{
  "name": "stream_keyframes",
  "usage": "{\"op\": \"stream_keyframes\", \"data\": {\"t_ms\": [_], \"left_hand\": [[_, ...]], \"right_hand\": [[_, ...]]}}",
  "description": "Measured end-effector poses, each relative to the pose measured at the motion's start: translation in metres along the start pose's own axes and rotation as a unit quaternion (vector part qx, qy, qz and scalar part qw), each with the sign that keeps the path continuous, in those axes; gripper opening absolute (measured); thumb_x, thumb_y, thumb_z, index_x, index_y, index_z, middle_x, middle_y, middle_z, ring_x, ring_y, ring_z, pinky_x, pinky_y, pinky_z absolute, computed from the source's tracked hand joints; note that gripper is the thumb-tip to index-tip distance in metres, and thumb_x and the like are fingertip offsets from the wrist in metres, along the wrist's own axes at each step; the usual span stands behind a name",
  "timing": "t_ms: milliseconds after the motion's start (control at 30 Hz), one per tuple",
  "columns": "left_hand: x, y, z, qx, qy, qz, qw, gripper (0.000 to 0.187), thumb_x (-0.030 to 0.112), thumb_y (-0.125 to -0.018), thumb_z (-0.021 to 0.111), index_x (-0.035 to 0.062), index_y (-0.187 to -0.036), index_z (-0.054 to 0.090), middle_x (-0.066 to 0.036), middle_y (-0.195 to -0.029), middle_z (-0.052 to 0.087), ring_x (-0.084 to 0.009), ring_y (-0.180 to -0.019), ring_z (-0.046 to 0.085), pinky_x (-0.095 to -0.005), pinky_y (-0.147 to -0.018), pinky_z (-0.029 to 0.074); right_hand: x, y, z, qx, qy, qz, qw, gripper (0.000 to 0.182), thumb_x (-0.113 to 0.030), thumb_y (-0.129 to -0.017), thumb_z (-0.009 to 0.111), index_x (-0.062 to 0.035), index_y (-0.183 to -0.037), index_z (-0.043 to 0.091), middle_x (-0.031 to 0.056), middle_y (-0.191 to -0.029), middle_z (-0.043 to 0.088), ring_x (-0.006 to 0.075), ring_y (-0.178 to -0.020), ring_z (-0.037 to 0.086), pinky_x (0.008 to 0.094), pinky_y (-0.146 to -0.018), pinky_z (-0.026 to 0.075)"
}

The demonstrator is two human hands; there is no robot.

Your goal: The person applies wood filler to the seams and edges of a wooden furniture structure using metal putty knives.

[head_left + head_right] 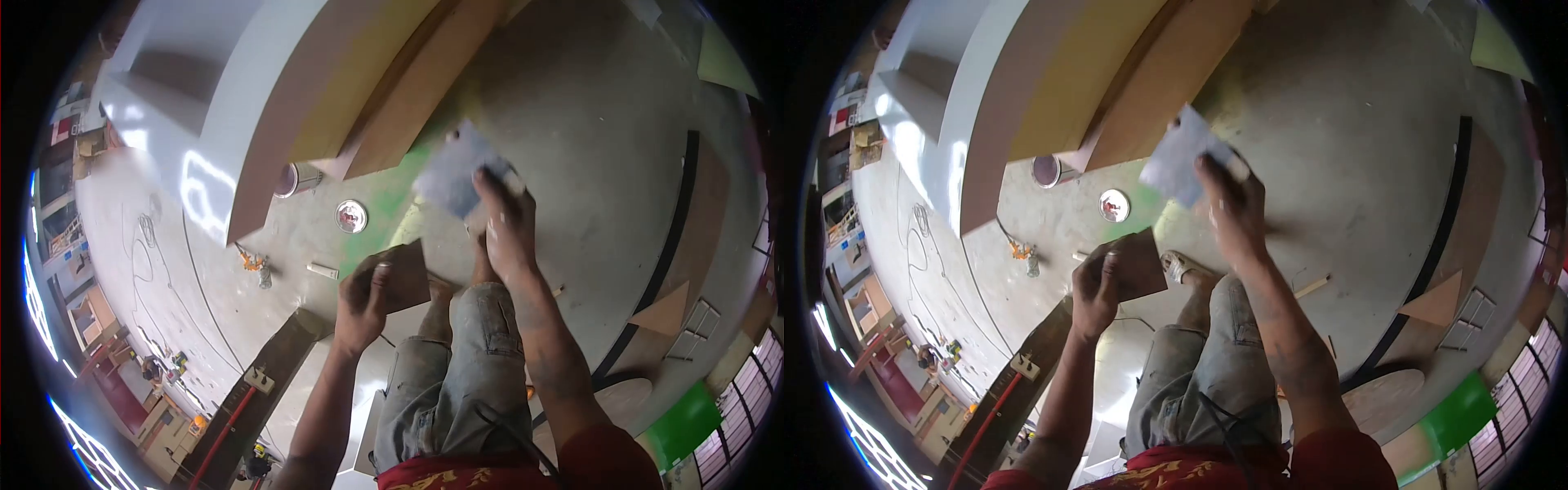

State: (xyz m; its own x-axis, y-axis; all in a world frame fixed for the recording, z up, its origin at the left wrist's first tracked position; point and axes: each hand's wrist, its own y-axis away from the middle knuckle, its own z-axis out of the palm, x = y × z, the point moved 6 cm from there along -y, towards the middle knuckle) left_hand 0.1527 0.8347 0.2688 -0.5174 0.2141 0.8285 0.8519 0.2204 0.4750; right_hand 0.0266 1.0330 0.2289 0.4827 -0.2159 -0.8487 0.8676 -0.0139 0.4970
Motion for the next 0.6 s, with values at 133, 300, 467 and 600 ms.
{"op": "stream_keyframes", "data": {"t_ms": [133, 300, 467, 600], "left_hand": [[-0.027, -0.018, 0.015, 0.124, 0.096, -0.116, 0.981, 0.044, 0.031, -0.109, 0.053, -0.0089, -0.126, 0.064, -0.01, -0.108, 0.071, -0.0146, -0.097, 0.064, -0.0306, -0.087, 0.052], [-0.027, -0.034, 0.039, 0.14, 0.125, -0.15, 0.971, 0.045, 0.031, -0.109, 0.053, -0.0087, -0.127, 0.063, -0.012, -0.115, 0.069, -0.0158, -0.103, 0.062, -0.0308, -0.092, 0.051], [-0.008, -0.051, 0.061, 0.127, 0.08, -0.137, 0.979, 0.046, 0.036, -0.109, 0.051, -0.0046, -0.126, 0.065, -0.009, -0.106, 0.07, -0.0124, -0.089, 0.066, -0.0285, -0.072, 0.057], [-0.006, -0.054, 0.067, 0.129, 0.075, -0.143, 0.978, 0.046, 0.036, -0.108, 0.052, -0.0046, -0.126, 0.065, -0.01, -0.107, 0.07, -0.0129, -0.092, 0.066, -0.0291, -0.073, 0.057]], "right_hand": [[0.004, -0.114, -0.004, -0.026, -0.077, -0.049, 0.995, 0.037, -0.023, -0.104, 0.059, -0.0022, -0.134, 0.057, 0.0073, -0.119, 0.066, 0.0138, -0.109, 0.058, 0.0281, -0.096, 0.044], [0.011, -0.21, 0.028, 0.002, -0.093, -0.133, 0.987, 0.036, -0.021, -0.106, 0.054, -0.0006, -0.135, 0.055, 0.0085, -0.122, 0.066, 0.0168, -0.113, 0.059, 0.0311, -0.099, 0.045], [-0.001, -0.236, 0.047, 0.077, 0.031, -0.217, 0.973, 0.033, -0.025, -0.107, 0.054, -0.0003, -0.127, 0.06, 0.0117, -0.12, 0.068, 0.0206, -0.114, 0.063, 0.0333, -0.096, 0.048], [0.0, -0.232, 0.066, 0.113, 0.0, -0.231, 0.966, 0.035, -0.028, -0.106, 0.058, 0.0002, -0.125, 0.06, 0.0141, -0.114, 0.067, 0.0265, -0.105, 0.065, 0.0366, -0.092, 0.05]]}}
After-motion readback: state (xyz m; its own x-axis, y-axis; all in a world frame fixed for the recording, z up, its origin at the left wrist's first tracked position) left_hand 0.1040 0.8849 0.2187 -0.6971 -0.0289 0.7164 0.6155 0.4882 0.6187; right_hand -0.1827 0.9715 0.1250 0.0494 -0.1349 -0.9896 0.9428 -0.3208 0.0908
